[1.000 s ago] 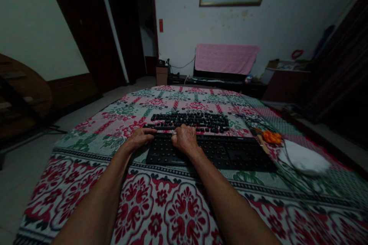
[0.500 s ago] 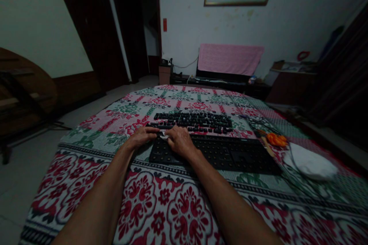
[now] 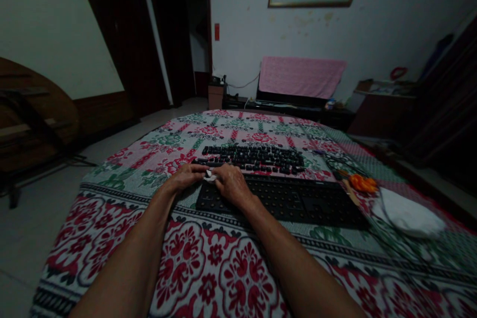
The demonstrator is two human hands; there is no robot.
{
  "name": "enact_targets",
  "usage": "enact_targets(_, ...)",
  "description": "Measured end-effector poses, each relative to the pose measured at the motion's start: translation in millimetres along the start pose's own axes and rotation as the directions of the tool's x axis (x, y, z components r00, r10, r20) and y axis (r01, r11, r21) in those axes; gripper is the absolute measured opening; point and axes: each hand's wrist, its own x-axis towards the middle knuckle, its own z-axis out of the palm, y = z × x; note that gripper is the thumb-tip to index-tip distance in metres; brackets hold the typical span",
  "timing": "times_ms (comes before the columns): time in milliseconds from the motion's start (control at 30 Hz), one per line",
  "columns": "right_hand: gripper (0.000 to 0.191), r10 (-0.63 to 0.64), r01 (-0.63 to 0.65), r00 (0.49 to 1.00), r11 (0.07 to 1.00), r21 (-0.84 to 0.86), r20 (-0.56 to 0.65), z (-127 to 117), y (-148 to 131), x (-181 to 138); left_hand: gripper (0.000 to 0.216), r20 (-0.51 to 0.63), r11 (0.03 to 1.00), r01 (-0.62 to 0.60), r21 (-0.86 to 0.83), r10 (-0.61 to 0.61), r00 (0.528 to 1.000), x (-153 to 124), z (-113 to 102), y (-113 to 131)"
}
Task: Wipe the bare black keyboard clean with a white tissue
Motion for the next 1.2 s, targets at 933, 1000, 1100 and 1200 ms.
enact_targets(933, 0.025, -0.049, 0.053, 0.998, 0.994, -0.096, 0.039, 1.8, -17.6, 3.5, 0.049, -0.014, 0.999, -0.017, 0.031, 0.017, 1.000, -1.0, 0.0, 1.6)
enact_targets(1000, 0.022, -0.032, 0.036, 0.999, 0.994, -0.107, 0.035, 2.4, -18.7, 3.2, 0.049, -0.021, 0.999, -0.015, 0.040, 0.016, 1.000, 0.5, -0.5, -0.1)
enact_targets(1100, 0.023, -0.007, 0.010, 0.999, 0.994, -0.107, 0.031, 1.6, -19.3, 2.8, 0.048, -0.035, 0.998, -0.001, 0.061, 0.003, 0.999, 1.8, -1.1, -0.8)
enact_targets(1200, 0.025, 0.014, -0.009, 0.998, 0.996, -0.086, 0.056, -1.9, -18.0, 2.3, 0.048, -0.046, 0.997, 0.020, 0.075, -0.017, 0.999, 1.6, -0.6, 0.1)
